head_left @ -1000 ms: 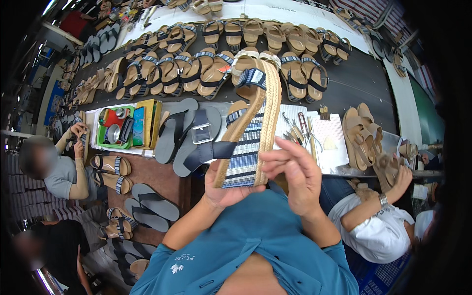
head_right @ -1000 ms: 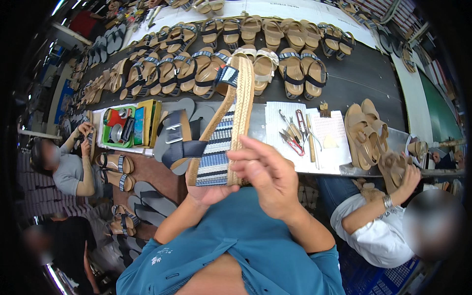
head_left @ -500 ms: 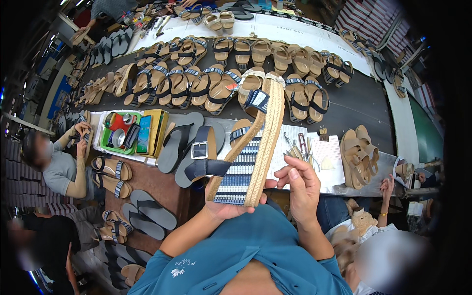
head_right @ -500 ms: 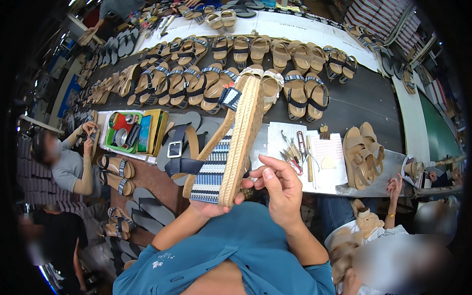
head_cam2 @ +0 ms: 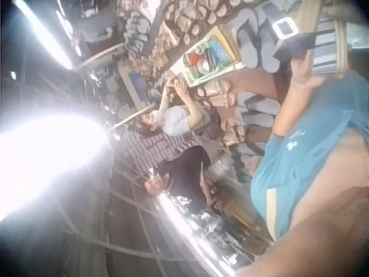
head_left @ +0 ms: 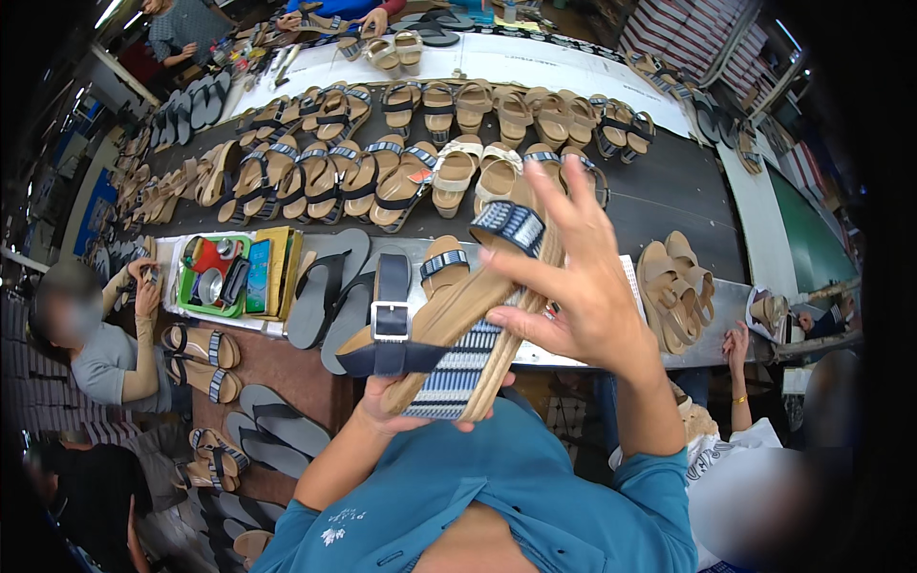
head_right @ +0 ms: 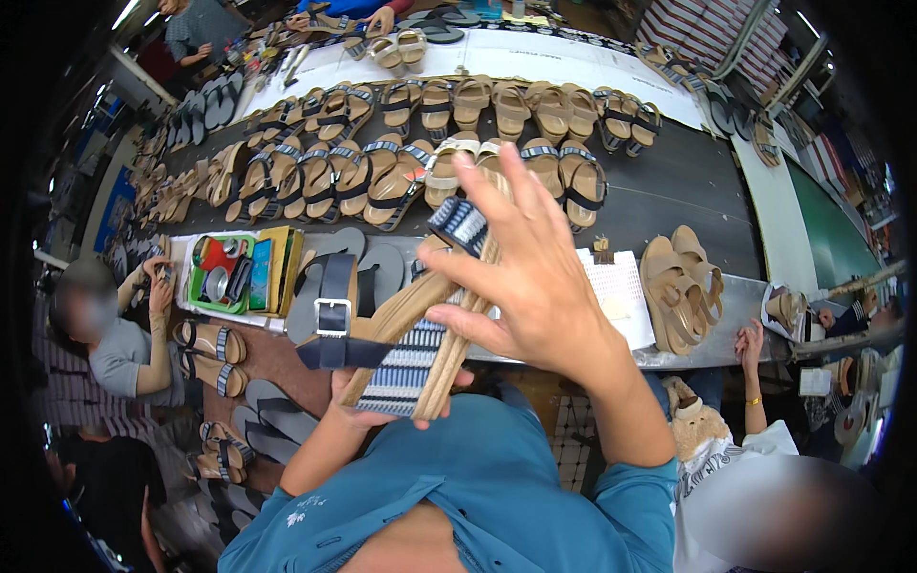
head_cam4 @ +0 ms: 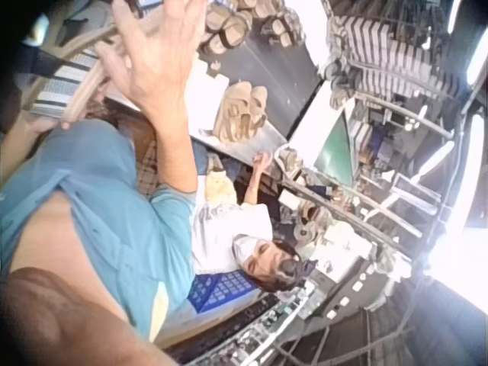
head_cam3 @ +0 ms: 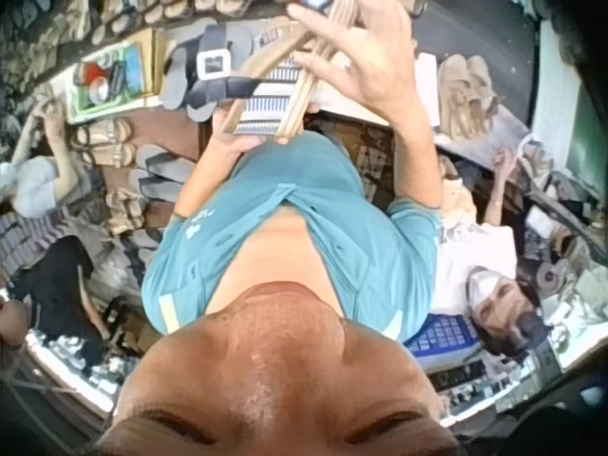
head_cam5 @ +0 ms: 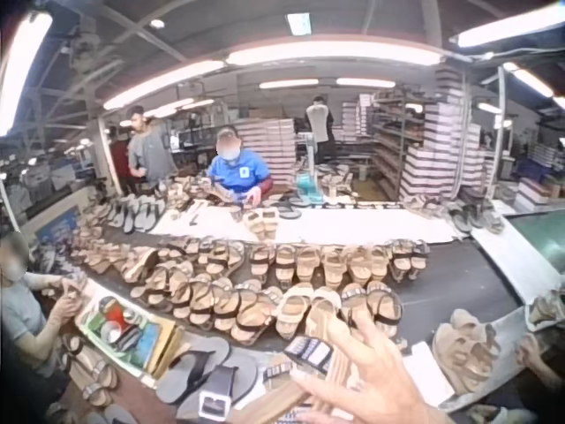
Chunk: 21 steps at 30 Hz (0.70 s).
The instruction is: The person picks up and examines several pairs of sandals at a shoe stall. They turn the sandals over to view the soles and straps, then place them back on the display table. The person handles multiple styles including white, blue, and brown sandals.
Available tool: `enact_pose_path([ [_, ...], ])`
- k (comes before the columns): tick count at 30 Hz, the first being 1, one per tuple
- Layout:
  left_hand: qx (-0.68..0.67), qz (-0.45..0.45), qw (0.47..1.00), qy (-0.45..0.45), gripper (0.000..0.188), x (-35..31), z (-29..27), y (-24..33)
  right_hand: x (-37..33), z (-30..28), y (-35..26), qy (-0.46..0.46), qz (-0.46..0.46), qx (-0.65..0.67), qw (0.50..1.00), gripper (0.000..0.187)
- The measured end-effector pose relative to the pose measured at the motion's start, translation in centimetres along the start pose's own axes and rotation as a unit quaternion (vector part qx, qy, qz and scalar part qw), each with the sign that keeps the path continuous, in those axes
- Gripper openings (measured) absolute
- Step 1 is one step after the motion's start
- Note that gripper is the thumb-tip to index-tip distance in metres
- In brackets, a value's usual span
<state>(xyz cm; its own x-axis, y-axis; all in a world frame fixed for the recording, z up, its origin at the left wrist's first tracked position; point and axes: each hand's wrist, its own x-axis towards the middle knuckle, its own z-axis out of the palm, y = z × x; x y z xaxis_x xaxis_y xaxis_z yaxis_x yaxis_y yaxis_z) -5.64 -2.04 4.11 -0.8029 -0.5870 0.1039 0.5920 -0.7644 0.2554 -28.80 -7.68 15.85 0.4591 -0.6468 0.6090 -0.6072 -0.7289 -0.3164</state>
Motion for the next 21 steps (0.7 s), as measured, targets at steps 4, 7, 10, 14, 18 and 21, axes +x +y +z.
enact_pose_path([
  [4, 0.107, -0.012, 0.993, 0.054, 0.111, -1.1, 1.7, 1.8, -0.3, 0.2, 1.9, -0.112, 0.009, 0.096, 0.989, 0.026],
  [7, 0.069, 0.105, 0.992, -0.004, 0.122, -1.7, 1.7, 1.4, -2.4, 2.8, 2.0, -0.039, 0.106, 0.185, 0.976, 0.023],
  [10, 0.282, 0.086, 0.927, 0.230, 0.081, -1.7, 2.1, 2.7, -3.9, 5.3, 0.3, 0.026, 0.176, 0.171, 0.969, 0.015],
  [14, 0.442, 0.193, 0.777, 0.405, 0.034, 0.2, 2.2, 1.3, -4.1, 8.3, -2.7, 0.040, 0.250, 0.198, 0.947, 0.015],
  [18, 0.513, 0.187, 0.706, 0.451, 0.033, 0.6, 3.0, 2.0, -4.8, 7.0, -3.8, -0.058, 0.322, 0.262, 0.908, 0.020],
  [21, 0.512, 0.122, 0.726, 0.443, 0.033, 0.1, 2.6, 1.8, -7.3, 7.0, -3.2, -0.112, 0.372, 0.387, 0.836, 0.025],
])
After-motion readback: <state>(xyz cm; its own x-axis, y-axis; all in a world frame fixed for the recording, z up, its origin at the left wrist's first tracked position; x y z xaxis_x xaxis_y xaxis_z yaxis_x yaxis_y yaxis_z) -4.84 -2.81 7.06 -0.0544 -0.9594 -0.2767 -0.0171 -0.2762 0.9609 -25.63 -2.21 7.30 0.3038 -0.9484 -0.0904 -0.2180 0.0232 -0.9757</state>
